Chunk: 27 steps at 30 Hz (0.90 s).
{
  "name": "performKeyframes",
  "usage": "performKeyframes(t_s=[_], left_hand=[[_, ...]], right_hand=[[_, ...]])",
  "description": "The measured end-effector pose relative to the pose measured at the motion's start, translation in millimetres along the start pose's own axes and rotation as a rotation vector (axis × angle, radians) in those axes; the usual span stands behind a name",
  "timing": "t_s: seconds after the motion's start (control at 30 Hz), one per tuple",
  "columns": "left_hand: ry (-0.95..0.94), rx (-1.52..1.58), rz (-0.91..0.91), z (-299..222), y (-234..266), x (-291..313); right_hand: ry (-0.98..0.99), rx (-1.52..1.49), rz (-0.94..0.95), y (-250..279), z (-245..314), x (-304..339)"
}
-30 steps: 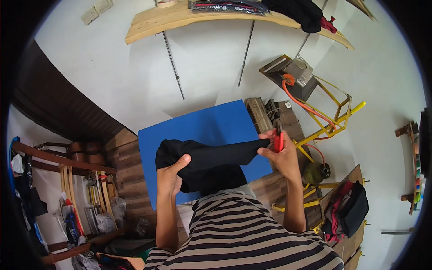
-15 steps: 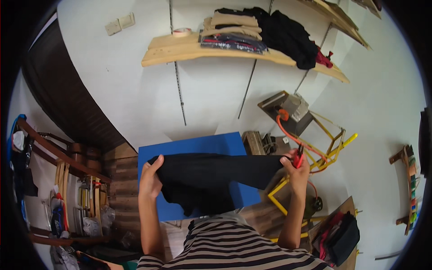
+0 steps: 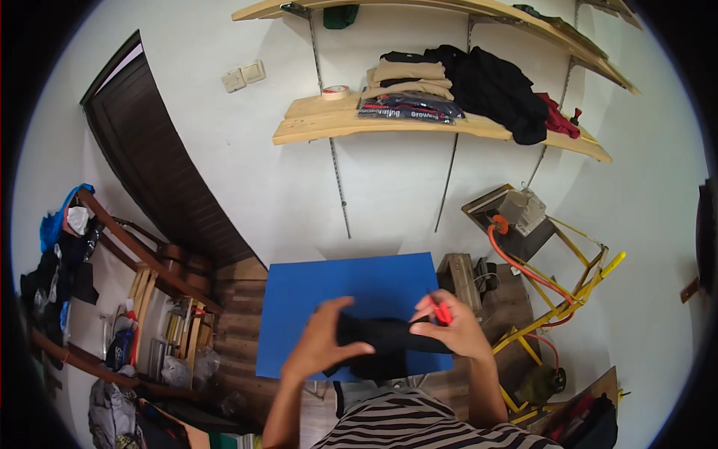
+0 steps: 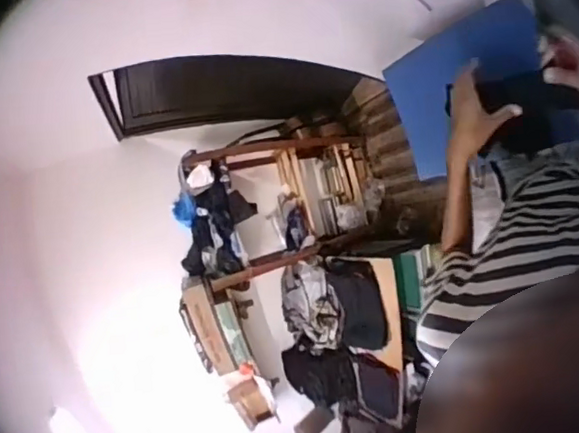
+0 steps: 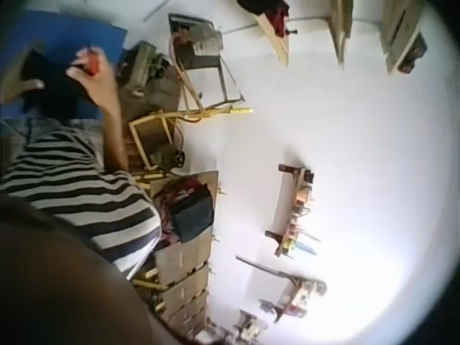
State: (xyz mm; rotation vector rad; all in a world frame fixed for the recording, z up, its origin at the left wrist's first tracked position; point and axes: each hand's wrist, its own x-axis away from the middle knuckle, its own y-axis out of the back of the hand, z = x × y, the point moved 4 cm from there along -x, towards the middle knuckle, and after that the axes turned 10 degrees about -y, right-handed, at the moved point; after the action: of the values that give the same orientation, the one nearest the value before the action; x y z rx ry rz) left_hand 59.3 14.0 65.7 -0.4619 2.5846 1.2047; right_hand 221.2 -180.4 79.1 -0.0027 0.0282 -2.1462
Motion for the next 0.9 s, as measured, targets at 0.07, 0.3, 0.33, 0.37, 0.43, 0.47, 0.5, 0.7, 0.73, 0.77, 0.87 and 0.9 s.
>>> performKeyframes(t_s=[0.07,0.3,0.33,0.37,0.43,0.47,0.5,0.7,0.73,0.77,0.87,0.9], left_hand=[[-0.111,0.163,0.125,-24.8,-30.3,-11.6],[-0.022,0.536,-0.155,-22.0,-37.2,-30.5],[0.065,0.643,-0.202,-17.8,-35.3,-28.9],[0.124,0.677,-0.234,-13.3,-30.0,-27.8],[0.116,0.716,-0.309,-10.6,-21.8,-27.9],[0.122,0.719,-0.285,-10.8,-21.7,-27.4],[0.070,0.735,-0.326,-11.8,-18.5,-27.4],[-0.056,0.800,-0.354,-20.6,-8.0,-27.2],[-0.077,0.775,-0.370,-22.7,-5.9,-28.5],[-0.098,0.748,-0.388,-25.0,-3.8,-28.9],[-0.079,0.726,-0.342,-27.0,-2.2,-31.9],[-0.084,0.728,-0.351,-27.1,-0.8,-32.7]], right_hand=[[0.046,0.037,0.091,-20.0,0.0,-2.1],[-0.031,-0.071,-0.221,-0.3,-1.1,2.8],[0.036,-0.099,-0.385,8.6,-2.1,8.3],[-0.013,-0.149,-0.442,13.9,-7.9,13.4],[-0.098,-0.207,-0.525,21.0,-20.1,23.0],[-0.092,-0.217,-0.533,20.6,-24.6,27.0],[-0.078,-0.201,-0.523,19.0,-28.2,29.3],[-0.053,-0.297,-0.450,-2.2,-48.2,23.4],[-0.056,-0.357,-0.392,-7.8,-50.9,21.9],[-0.091,-0.354,-0.298,-13.4,-53.1,21.6],[-0.252,-0.585,-0.248,-21.8,-60.5,21.4],[-0.202,-0.562,-0.270,-20.1,-56.7,20.4]])
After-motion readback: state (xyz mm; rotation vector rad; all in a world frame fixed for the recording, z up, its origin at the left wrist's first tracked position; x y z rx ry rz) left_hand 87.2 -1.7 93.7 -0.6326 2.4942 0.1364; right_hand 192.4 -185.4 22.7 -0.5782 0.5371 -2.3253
